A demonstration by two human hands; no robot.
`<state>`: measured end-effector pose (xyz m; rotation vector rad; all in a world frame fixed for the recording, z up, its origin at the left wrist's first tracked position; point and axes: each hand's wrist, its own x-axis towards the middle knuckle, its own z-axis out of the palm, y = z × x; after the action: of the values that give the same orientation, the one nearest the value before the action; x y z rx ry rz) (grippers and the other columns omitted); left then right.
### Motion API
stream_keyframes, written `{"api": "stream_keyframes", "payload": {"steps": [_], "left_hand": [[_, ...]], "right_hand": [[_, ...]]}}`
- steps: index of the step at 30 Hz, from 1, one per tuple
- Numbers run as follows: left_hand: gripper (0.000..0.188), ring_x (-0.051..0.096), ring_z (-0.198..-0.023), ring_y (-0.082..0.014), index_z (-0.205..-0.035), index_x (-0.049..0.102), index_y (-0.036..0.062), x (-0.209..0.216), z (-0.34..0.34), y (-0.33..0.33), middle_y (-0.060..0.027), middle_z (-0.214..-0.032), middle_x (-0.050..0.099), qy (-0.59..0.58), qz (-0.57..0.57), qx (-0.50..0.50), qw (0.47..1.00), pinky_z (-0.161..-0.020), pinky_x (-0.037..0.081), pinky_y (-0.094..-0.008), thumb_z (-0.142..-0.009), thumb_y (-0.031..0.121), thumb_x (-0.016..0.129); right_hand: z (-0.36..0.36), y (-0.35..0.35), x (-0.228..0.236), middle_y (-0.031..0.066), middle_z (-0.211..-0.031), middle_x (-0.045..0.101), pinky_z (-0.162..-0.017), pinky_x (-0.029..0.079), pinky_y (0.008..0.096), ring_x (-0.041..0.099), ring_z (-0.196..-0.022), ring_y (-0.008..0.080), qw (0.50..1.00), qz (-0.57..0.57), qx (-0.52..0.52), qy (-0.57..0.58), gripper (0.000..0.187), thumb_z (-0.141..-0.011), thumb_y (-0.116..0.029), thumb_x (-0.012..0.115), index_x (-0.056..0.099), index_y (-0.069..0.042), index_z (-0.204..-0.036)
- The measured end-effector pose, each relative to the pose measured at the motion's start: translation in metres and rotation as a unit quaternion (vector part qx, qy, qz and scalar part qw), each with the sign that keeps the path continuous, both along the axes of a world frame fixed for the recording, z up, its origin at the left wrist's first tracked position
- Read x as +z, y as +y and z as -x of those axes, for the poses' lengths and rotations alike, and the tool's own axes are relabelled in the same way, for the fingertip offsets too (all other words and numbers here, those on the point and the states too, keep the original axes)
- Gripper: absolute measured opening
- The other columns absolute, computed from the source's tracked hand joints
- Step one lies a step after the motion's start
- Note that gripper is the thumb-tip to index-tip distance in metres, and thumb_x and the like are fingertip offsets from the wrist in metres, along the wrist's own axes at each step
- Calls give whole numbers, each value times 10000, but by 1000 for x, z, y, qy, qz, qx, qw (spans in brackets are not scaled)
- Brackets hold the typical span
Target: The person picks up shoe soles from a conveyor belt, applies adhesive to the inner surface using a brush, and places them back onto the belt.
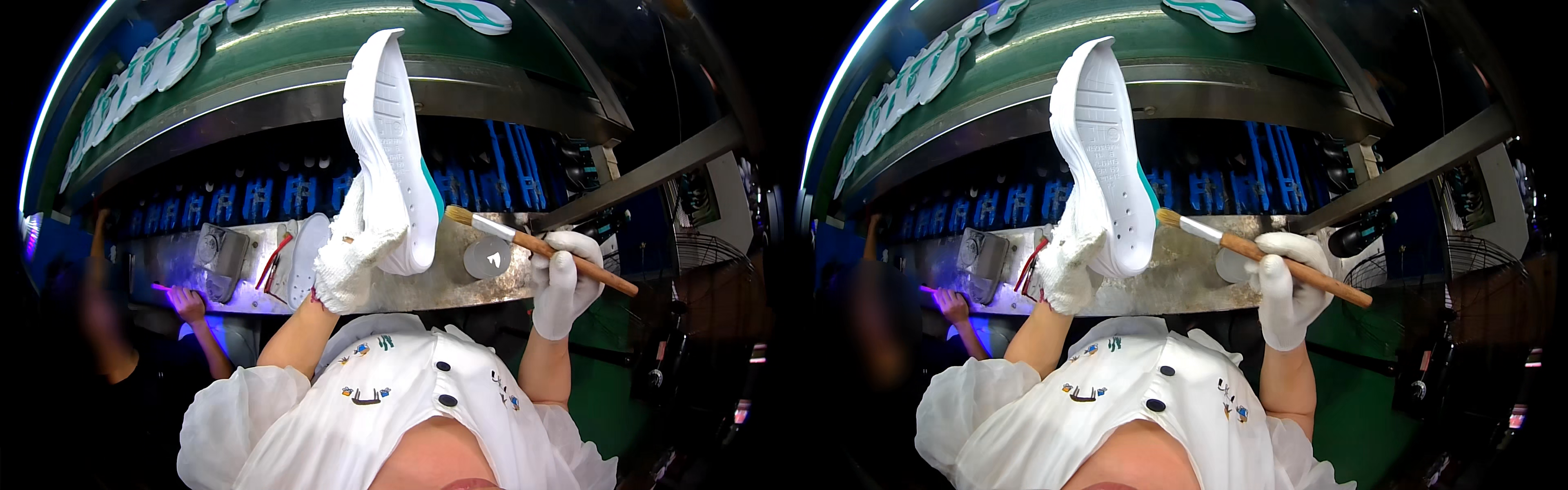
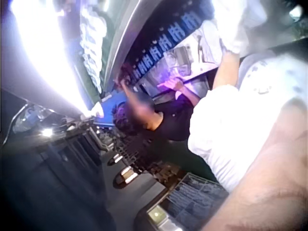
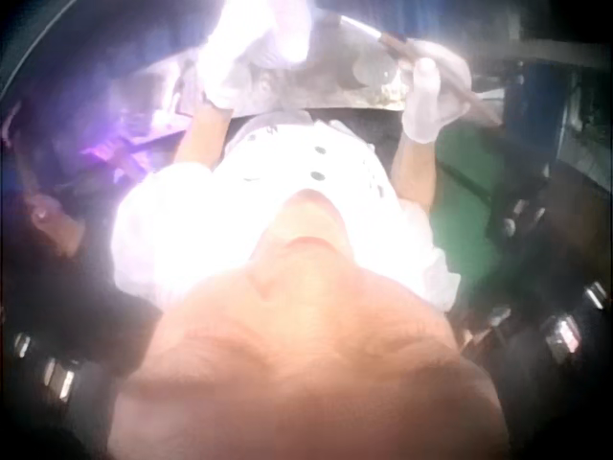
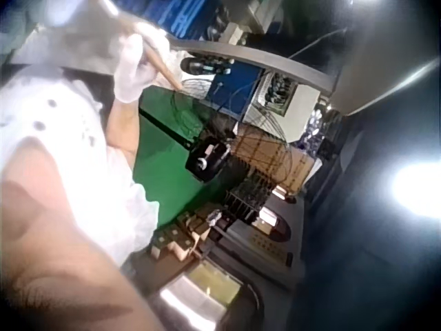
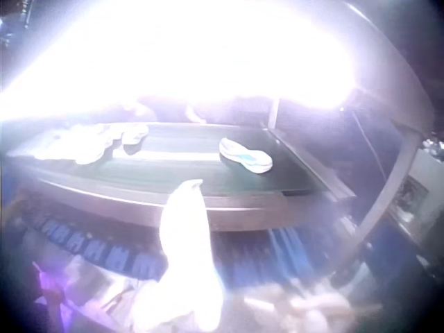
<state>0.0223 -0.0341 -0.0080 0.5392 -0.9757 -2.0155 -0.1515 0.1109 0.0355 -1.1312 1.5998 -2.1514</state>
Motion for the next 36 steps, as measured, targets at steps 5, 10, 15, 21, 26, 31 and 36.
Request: {"api": "stream_keyframes", "payload": {"steps": [5,10,15,21,26,31,36], "left_hand": [[876,404,-1238,-201,-1424,229,100,9,-3,10,-66,-1327,418,-20,2,-115,993,-1037,323,-347,-711,180,731],[929,374,-1264,-215,-1430,198,87,15,-9,22,-91,-1359,378,-54,-20,-125,991,-1049,311,-355,-685,186,745],[928,358,-1274,-218,-1431,183,73,12,-10,27,-97,-1367,364,-41,-41,-128,990,-1054,303,-352,-696,185,738],[840,380,-1253,-195,-1430,187,70,21,-11,30,-83,-1354,380,-38,-74,-93,992,-1034,326,-333,-755,125,684],[802,432,-1205,-188,-1427,203,67,24,-10,29,-78,-1320,421,-48,-59,-69,995,-1014,348,-327,-779,157,667],[797,463,-1172,-191,-1422,231,75,13,-13,19,-76,-1294,443,-29,-97,-47,994,-999,368,-330,-775,217,676],[767,479,-1159,-202,-1409,259,89,18,-11,17,-71,-1272,460,-2,-119,3,993,-962,425,-362,-781,230,676]], "right_hand": [[2,-4,-2,64,-718,604,-544,446,190,574,-598,81,998,-57,24,28,138,-832,-65,585,586,26,-935],[4,-10,3,76,-772,623,-577,463,192,587,-638,81,995,-58,7,77,123,-828,-39,584,598,21,-935],[8,-25,9,71,-767,629,-597,472,191,591,-655,83,995,-50,11,81,118,-834,-34,583,602,14,-940],[4,-26,17,64,-760,634,-588,475,193,591,-646,83,993,-29,42,110,116,-822,-20,594,612,16,-931],[2,-30,18,64,-722,639,-530,467,200,589,-590,83,970,-36,74,229,121,-785,6,623,630,17,-905],[-1,-25,30,68,-648,637,-507,470,225,614,-554,134,950,-41,71,301,109,-738,-28,676,646,-10,-841],[3,-16,29,67,-656,639,-481,434,227,590,-532,135,941,-39,70,329,100,-742,-52,673,642,-15,-830]]}}
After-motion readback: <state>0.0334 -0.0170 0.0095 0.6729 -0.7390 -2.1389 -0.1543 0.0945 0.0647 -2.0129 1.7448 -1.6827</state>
